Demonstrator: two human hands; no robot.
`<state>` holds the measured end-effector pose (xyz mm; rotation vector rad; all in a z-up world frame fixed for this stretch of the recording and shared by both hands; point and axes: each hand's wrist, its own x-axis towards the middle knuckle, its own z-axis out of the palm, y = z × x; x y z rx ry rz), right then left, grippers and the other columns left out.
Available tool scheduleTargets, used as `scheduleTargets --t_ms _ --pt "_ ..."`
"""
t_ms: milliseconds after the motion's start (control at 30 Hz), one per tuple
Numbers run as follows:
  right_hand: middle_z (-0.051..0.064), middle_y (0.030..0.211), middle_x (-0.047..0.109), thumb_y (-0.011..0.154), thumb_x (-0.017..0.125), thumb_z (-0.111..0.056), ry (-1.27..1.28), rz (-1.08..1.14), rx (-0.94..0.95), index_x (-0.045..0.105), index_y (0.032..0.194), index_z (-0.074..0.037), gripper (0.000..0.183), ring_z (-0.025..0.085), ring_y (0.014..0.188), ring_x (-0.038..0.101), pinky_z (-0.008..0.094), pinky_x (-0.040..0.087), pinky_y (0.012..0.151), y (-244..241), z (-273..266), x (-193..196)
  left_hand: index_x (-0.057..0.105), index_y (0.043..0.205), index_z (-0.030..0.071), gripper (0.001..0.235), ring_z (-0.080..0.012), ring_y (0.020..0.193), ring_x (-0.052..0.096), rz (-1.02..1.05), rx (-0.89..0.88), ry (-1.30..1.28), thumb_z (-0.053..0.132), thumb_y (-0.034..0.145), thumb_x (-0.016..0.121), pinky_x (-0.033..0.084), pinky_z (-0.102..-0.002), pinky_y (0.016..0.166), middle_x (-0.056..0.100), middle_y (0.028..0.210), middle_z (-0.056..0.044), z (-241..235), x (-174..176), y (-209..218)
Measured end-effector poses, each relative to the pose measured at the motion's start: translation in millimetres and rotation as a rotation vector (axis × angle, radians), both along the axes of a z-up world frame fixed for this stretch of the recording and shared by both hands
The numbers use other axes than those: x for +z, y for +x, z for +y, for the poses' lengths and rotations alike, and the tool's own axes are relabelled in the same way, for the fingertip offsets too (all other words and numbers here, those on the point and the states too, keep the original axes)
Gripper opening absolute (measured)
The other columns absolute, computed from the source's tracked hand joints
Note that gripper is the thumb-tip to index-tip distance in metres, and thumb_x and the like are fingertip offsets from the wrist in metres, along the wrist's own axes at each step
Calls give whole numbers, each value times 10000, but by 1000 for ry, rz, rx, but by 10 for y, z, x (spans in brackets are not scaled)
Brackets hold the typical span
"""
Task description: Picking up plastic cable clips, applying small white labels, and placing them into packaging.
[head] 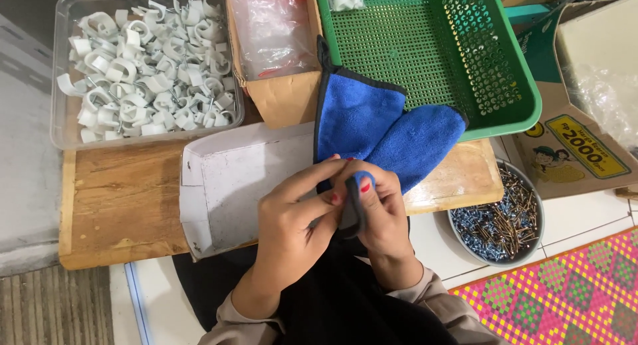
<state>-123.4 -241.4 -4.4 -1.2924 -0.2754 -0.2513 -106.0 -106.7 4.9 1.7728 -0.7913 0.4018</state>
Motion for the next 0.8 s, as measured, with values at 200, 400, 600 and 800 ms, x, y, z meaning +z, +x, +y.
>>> scheduleTargets --t_ms 200,400,600,800 --pt "62 804 609 1080 447 -478 42 48 80 632 887 -24 527 127 667 515 259 414 655 -3 -69 -13 720 906 -9 128 -327 1119 740 43 -15 -20 55 971 630 606 -391 966 694 1234 -188 41 40 13" --pt "103 1098 652 1091 463 -451 -178 12 112 639 1136 -24 464 169 937 612 287 490 823 -35 -82 58 715 986 0 208 -325 1067 752 95 -34 -80 120 1021 550 609 -391 948 707 1193 -175 60 56 4" --pt "-13 603 401 1054 477 -481 77 41 36 581 770 -89 495 87 547 336 259 259 536 22 -15 -32 670 827 -22 142 -376 1103 730 -32 -14 12 37 953 638 604 -434 926 679 1225 -226 2 -4 10" --pt "108 984 661 1074 510 -447 206 84 197 649 1030 25 494 168 864 653 270 523 809 14 -120 -62 718 979 -18 208 -334 994 725 14 20 -31 150 993 595 582 -402 894 706 1165 -192 36 60 21"
